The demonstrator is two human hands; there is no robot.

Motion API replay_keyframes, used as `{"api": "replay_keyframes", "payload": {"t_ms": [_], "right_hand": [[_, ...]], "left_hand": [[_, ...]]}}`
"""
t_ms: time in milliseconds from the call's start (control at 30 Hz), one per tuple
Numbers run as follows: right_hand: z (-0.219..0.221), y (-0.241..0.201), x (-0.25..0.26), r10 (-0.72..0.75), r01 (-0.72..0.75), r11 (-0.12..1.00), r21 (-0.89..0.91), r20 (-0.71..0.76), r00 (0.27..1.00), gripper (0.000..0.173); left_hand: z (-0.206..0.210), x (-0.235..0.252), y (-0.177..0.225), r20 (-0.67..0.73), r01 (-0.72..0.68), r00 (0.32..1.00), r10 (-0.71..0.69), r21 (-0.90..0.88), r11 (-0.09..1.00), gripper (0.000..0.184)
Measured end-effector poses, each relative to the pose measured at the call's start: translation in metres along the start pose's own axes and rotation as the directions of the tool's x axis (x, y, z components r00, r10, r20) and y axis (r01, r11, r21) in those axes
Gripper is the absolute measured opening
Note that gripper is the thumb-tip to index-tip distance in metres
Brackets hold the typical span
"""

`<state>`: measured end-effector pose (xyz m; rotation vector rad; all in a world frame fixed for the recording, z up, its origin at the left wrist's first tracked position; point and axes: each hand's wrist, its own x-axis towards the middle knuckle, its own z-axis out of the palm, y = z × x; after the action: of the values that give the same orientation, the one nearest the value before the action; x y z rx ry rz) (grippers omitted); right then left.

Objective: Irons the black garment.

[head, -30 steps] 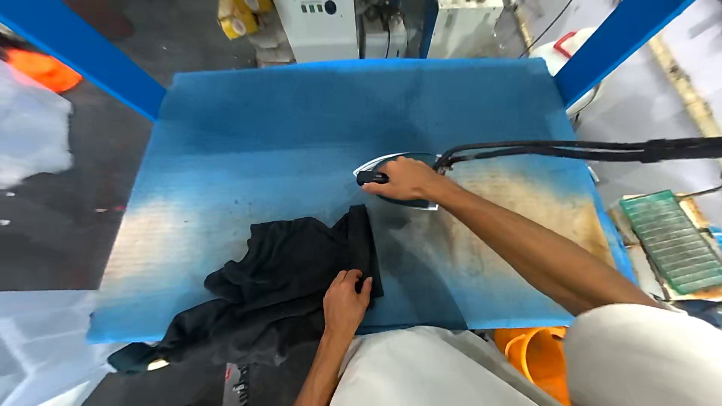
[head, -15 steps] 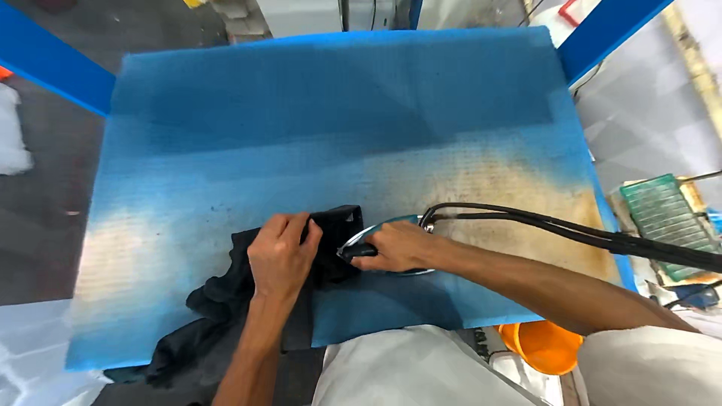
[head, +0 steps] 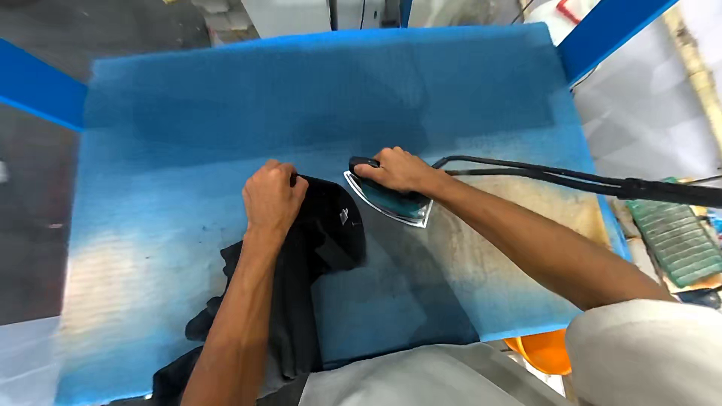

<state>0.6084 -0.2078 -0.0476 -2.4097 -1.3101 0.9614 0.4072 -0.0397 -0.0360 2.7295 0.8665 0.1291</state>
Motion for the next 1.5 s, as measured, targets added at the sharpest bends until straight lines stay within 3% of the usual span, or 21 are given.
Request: {"api": "replay_keyframes", "payload": {"t_ms": [100, 200, 267, 367, 433, 467, 500, 567, 633, 700, 767, 867, 933, 967, 1033, 1100, 1167, 1233, 1300, 1400, 1500], "right_hand": [[0.012, 0.023, -0.034, 0.021, -0.019, 0.998, 0.065, -0.018, 1.000, 0.069], [0.024, 0.050, -0.086, 0.158, -0.149, 0.975, 0.164, -0.046, 0.986, 0.069], [0.026, 0.071, -0.119, 0.265, -0.237, 0.936, 0.258, -0.079, 0.961, 0.070], [0.030, 0.103, -0.155, 0.397, -0.332, 0.870, 0.365, -0.119, 0.910, 0.073], [0.033, 0.120, -0.170, 0.438, -0.365, 0.860, 0.356, -0.149, 0.886, 0.072], [0.034, 0.126, -0.175, 0.440, -0.373, 0.879, 0.297, -0.206, 0.874, 0.073], [0.034, 0.132, -0.179, 0.415, -0.364, 0.907, 0.211, -0.304, 0.858, 0.073], [0.039, 0.133, -0.188, 0.277, -0.274, 0.958, 0.089, -0.539, 0.795, 0.070], [0.050, 0.112, -0.197, 0.150, -0.112, 0.989, 0.100, -0.674, 0.723, 0.068], [0.075, 0.078, -0.207, 0.087, 0.030, 0.989, 0.146, -0.730, 0.678, 0.061], [0.116, 0.043, -0.212, 0.060, 0.118, 0.971, 0.206, -0.692, 0.720, 0.056], [0.176, -0.009, -0.215, 0.015, 0.170, 0.929, 0.330, -0.490, 0.872, 0.054], [0.205, -0.044, -0.210, -0.069, 0.231, 0.909, 0.347, -0.419, 0.905, 0.053], [0.216, -0.064, -0.204, -0.123, 0.267, 0.899, 0.348, -0.385, 0.915, 0.052], [0.238, -0.109, -0.184, -0.254, 0.361, 0.870, 0.335, -0.323, 0.912, 0.054], [0.264, -0.161, -0.163, -0.400, 0.449, 0.846, 0.286, -0.215, 0.891, 0.059], [0.292, -0.203, -0.145, -0.508, 0.503, 0.852, 0.144, -0.007, 0.861, 0.059], [0.325, -0.222, -0.126, -0.566, 0.567, 0.823, 0.018, 0.101, 0.818, 0.046], [0.335, -0.231, -0.109, -0.615, 0.617, 0.787, 0.008, 0.076, 0.785, 0.035], [0.324, -0.236, -0.114, -0.624, 0.619, 0.781, 0.079, 0.109, 0.774, 0.029], [0.287, -0.240, -0.126, -0.573, 0.586, 0.775, 0.236, -0.130, 0.809, 0.029]], "left_hand": [[-0.019, -0.042, -0.012, -0.142, -0.021, 0.990, 0.010, -0.080, 0.997, 0.022], [-0.046, -0.126, -0.028, -0.257, 0.083, 0.958, -0.124, -0.164, 0.983, 0.022], [-0.055, -0.192, -0.049, -0.304, 0.249, 0.900, -0.312, -0.230, 0.941, 0.024], [-0.048, -0.280, -0.072, -0.358, 0.519, 0.723, -0.591, -0.285, 0.806, 0.028], [-0.038, -0.308, -0.062, -0.429, 0.527, 0.672, -0.603, -0.295, 0.797, 0.036], [-0.032, -0.306, -0.051, -0.427, 0.495, 0.694, -0.580, -0.303, 0.814, 0.040], [-0.026, -0.298, -0.039, -0.372, 0.483, 0.732, -0.570, -0.307, 0.820, 0.046], [-0.013, -0.265, -0.024, -0.129, 0.571, 0.773, -0.621, -0.285, 0.770, 0.066], [-0.001, -0.227, -0.032, 0.061, 0.633, 0.763, -0.643, -0.269, 0.726, 0.062], [-0.001, -0.204, -0.049, 0.112, 0.582, 0.805, -0.583, -0.337, 0.740, 0.041], [-0.024, -0.204, -0.059, 0.040, 0.421, 0.861, -0.507, -0.616, 0.666, 0.028], [-0.102, -0.251, -0.052, -0.055, 0.097, 0.857, -0.513, -0.959, 0.266, 0.023], [-0.143, -0.306, -0.078, -0.159, -0.152, 0.812, -0.562, -0.987, 0.059, 0.023], [-0.155, -0.337, -0.097, -0.198, -0.229, 0.770, -0.607, -0.973, 0.027, 0.026], [-0.165, -0.397, -0.132, -0.164, -0.202, 0.682, -0.713, -0.979, 0.032, 0.035], [-0.156, -0.440, -0.146, -0.020, 0.013, 0.612, -0.791, -0.999, 0.035, 0.036], [-0.139, -0.466, -0.153, 0.128, 0.222, 0.661, -0.740, -0.974, 0.030, 0.016], [-0.126, -0.483, -0.164, 0.209, 0.291, 0.746, -0.633, -0.956, 0.028, 0.019], [-0.119, -0.491, -0.175, 0.115, 0.209, 0.704, -0.701, -0.977, 0.049, 0.018], [-0.114, -0.514, -0.189, -0.029, -0.009, 0.530, -0.847, -1.000, 0.029, 0.023], [-0.118, -0.531, -0.204, -0.188, -0.221, 0.433, -0.881, -0.970, 0.098, 0.019]]}}
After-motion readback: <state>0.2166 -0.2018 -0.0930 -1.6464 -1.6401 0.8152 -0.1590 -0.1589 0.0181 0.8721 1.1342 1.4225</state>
